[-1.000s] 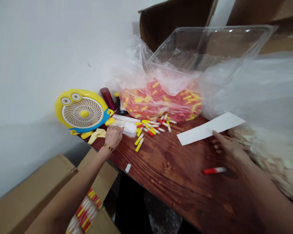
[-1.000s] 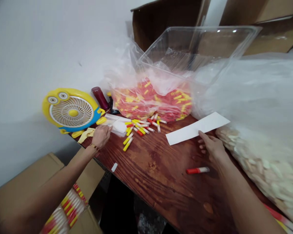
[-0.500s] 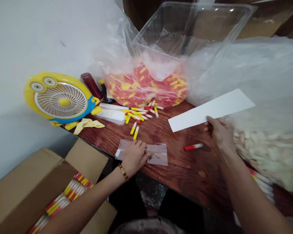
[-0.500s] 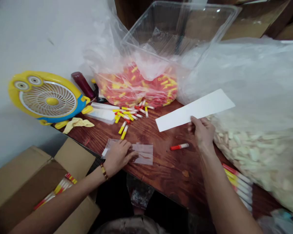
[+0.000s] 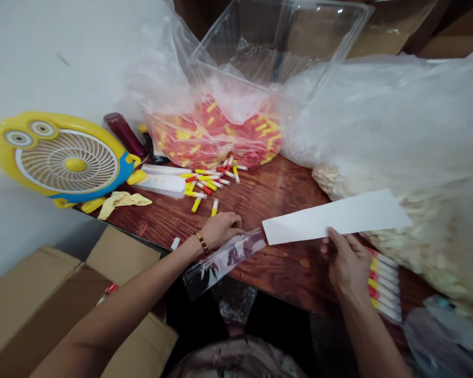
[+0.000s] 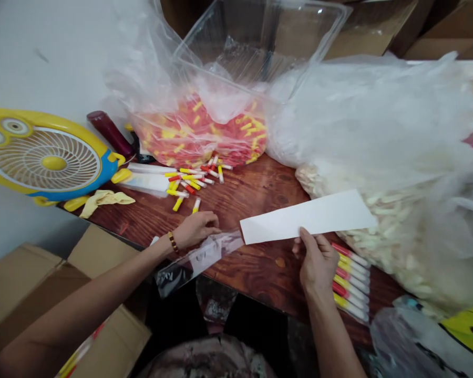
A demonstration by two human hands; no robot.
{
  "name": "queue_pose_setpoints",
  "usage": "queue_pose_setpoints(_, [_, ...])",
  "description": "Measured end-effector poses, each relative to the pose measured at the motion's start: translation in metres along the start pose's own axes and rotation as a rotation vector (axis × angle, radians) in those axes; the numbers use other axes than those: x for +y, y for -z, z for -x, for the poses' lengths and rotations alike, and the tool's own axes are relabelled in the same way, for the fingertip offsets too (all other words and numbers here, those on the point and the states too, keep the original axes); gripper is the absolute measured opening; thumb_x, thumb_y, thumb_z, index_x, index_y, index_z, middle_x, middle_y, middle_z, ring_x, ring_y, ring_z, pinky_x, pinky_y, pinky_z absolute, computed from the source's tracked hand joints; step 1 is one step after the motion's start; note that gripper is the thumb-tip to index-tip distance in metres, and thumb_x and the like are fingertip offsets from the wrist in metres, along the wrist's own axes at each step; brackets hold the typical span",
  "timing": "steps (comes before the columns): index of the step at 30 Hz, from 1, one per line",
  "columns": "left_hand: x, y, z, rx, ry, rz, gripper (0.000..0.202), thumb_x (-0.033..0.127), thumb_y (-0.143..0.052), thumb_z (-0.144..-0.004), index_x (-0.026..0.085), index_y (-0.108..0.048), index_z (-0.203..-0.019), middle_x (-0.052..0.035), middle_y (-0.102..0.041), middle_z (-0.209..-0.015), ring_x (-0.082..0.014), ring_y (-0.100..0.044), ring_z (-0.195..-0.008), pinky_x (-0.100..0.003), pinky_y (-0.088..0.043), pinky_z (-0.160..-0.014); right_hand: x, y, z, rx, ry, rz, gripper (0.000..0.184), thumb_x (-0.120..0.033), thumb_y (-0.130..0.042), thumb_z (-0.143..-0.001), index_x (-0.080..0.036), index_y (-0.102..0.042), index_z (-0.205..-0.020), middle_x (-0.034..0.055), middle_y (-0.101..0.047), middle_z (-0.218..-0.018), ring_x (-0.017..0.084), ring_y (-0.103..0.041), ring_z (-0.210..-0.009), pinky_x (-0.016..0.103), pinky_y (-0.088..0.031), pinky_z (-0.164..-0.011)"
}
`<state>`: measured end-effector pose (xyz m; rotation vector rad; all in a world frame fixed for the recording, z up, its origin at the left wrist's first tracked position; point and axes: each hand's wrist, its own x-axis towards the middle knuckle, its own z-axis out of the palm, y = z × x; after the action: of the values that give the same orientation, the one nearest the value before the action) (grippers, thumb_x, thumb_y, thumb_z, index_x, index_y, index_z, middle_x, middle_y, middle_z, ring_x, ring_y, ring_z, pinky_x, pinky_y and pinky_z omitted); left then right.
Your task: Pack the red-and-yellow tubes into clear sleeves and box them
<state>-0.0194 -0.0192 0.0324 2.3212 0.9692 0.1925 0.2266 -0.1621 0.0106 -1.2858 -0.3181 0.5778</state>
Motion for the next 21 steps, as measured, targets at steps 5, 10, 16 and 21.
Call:
queue_pose_setpoints(5, [0.005,0.012,-0.003,-0.009,0.119,0.467,0.028,0.039,-0.068,-0.074,0.012,-0.065,-0.066,-0.0005,-0.061,-0.059,-0.0108,-0.050,-0.056,-0.022,-0.036,-0.055,-0.016,-0.001,-0.009,0.008,0.071,-0.163,0.028,-0.025,-0.081,-0.062,-0.015,-0.055,-0.060,-0.0052,-0.055,-0.053,0.006,-0.047,-0.042,0.016,-0.035,-0.036])
queue_pose_setpoints(10, [0.004,0.010,0.013,-0.052,0.160,0.633,0.033,0.044,-0.069,-0.072,0.011,-0.069,-0.069,-0.0022,-0.063,-0.059,-0.0107,-0.053,-0.054,-0.021,-0.038,-0.053,-0.036,-0.004,-0.016,-0.032,0.051,-0.237,0.031,-0.023,-0.081,-0.061,-0.016,-0.051,-0.059,-0.0054,-0.056,-0.051,0.006,-0.048,-0.042,0.016,-0.036,-0.036])
queue_pose_setpoints(16, [0.005,0.004,0.027,-0.074,0.235,0.793,0.031,0.042,-0.070,-0.071,0.011,-0.067,-0.068,-0.0012,-0.063,-0.061,-0.0095,-0.055,-0.054,-0.020,-0.042,-0.055,-0.038,-0.019,-0.009,-0.111,0.076,-0.261,0.026,-0.025,-0.080,-0.064,-0.015,-0.056,-0.061,-0.0046,-0.057,-0.054,0.006,-0.049,-0.043,0.017,-0.036,-0.036])
queue_pose_setpoints(21, [0.007,0.005,0.030,-0.090,0.250,0.859,0.033,0.044,-0.072,-0.070,0.011,-0.065,-0.066,-0.0007,-0.062,-0.058,-0.0091,-0.054,-0.051,-0.020,-0.043,-0.053,-0.030,-0.024,-0.001,-0.196,0.044,-0.190,0.024,-0.028,-0.079,-0.067,-0.015,-0.059,-0.062,-0.0032,-0.059,-0.055,0.007,-0.049,-0.041,0.018,-0.034,-0.035])
